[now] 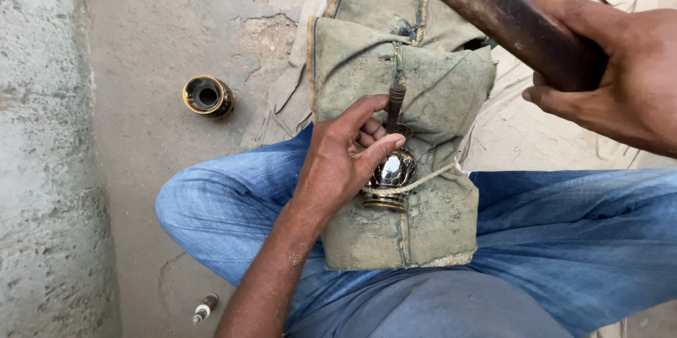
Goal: The person sits cross-legged and repeatedly hammers a small metal object using a chisel and a wooden mallet. They adjust the object's position several times to work on different areas.
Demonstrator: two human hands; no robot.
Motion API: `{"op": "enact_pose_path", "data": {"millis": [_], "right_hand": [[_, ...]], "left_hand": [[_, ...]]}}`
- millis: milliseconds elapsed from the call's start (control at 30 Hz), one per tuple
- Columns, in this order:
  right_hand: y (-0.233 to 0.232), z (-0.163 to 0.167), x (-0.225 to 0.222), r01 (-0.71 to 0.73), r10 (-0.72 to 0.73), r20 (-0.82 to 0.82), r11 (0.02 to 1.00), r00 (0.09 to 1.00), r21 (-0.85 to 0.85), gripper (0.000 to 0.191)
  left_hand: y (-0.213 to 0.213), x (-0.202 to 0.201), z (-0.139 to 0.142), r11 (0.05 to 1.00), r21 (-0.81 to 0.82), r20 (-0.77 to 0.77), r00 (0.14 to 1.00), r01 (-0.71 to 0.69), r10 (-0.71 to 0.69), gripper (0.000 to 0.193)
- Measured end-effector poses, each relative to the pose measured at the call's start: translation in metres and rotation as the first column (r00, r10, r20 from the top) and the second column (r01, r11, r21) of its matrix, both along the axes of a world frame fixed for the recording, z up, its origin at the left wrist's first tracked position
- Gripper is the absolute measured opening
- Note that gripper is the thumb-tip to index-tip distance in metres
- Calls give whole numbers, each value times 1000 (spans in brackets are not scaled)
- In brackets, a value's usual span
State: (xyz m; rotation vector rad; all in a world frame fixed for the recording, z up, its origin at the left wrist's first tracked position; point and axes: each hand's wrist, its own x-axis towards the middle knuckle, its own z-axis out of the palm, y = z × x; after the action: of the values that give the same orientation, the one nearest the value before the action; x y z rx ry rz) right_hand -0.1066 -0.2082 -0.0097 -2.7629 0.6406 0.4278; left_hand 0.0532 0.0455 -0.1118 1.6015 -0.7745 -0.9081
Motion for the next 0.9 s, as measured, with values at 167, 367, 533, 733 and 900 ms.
{"op": "enact_pose_path", "data": {"millis": [167, 367, 533, 733, 900], "right_hand": [[19, 16, 22, -62, 72, 73, 990, 995, -130, 76], [33, 19, 42, -110, -3, -432, 965, 902, -236, 79], [36, 18, 33, 19, -18, 40, 1000, 999, -12, 76], [39, 18, 4, 265, -283, 197, 958, 939, 113, 57], [28, -3, -29, 311, -426, 320, 883, 846, 352, 48]], "left_hand": [[-1, 3, 1, 1000, 6, 39, 999, 23, -23, 48], [1, 4, 0, 997, -74, 82, 996, 37, -31, 50], [4, 5, -1, 996, -65, 37, 997, 67, -65, 48], [5, 9, -3, 990, -139, 178, 982, -35, 59, 49], [-7, 14, -5, 996, -89, -130, 991, -20, 8, 48]]}}
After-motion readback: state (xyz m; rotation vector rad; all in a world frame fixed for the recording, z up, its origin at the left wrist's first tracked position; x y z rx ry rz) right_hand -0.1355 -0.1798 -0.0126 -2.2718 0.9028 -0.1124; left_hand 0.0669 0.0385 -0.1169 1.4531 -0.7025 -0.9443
